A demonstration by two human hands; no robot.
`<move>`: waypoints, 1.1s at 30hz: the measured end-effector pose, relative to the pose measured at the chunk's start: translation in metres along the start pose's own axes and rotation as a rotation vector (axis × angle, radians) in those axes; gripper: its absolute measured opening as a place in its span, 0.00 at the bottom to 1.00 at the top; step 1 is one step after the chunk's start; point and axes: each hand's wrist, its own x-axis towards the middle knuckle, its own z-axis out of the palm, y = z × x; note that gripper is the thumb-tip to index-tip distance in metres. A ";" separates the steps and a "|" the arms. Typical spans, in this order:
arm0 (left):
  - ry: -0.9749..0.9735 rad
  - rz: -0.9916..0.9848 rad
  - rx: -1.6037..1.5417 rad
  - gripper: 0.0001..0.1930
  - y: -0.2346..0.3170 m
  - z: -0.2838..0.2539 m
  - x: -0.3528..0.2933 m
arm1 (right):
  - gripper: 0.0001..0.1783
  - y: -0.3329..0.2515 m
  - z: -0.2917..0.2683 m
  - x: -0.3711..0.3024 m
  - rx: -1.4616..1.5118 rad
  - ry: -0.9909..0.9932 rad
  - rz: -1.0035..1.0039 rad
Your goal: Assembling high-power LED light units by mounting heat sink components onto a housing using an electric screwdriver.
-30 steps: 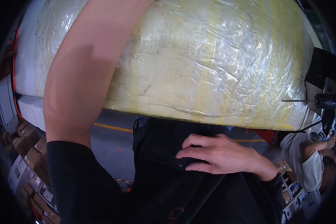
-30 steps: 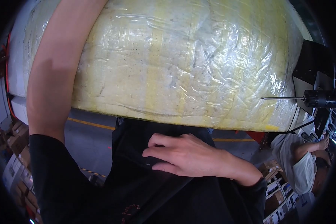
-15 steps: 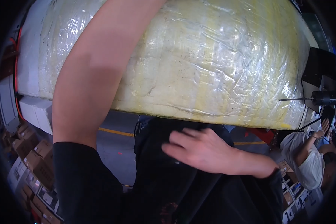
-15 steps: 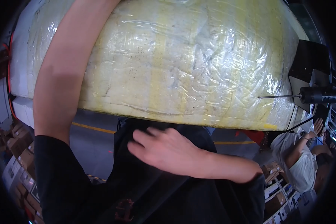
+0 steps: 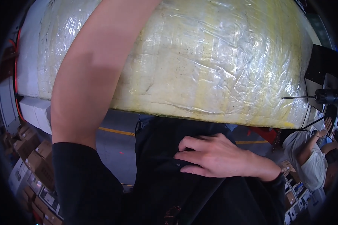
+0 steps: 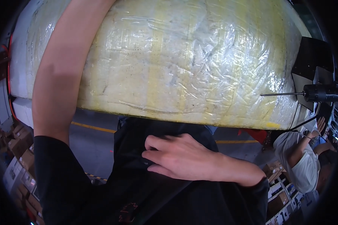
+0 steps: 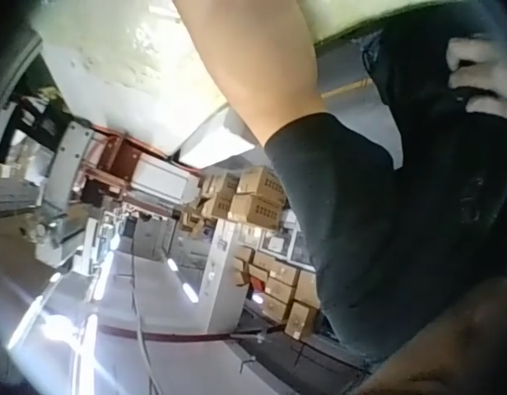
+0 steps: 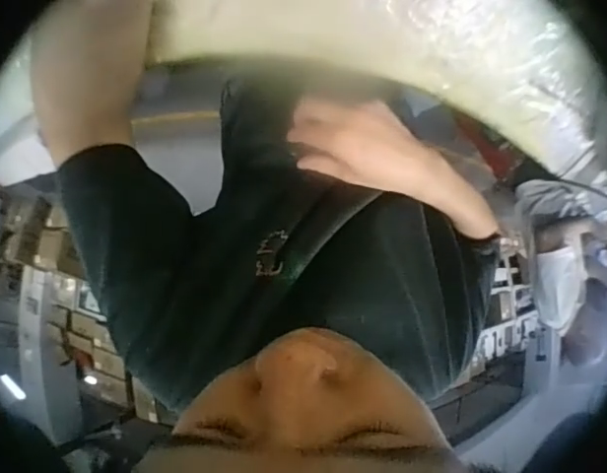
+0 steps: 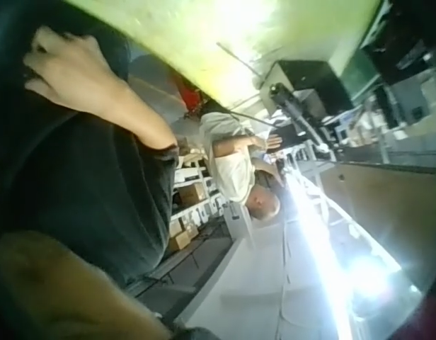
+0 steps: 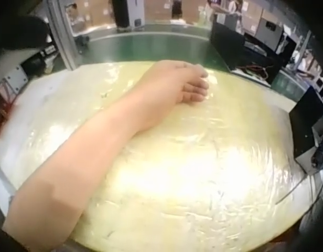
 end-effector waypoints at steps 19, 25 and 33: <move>-0.010 0.029 0.056 0.13 -0.002 0.001 0.003 | 0.09 0.007 0.014 -0.002 0.274 0.209 0.136; -0.015 0.038 0.066 0.13 -0.001 -0.001 0.002 | 0.09 0.010 0.021 -0.006 0.338 0.258 0.153; -0.004 0.036 0.074 0.14 0.000 -0.001 0.000 | 0.08 0.010 0.018 -0.012 0.363 0.243 0.143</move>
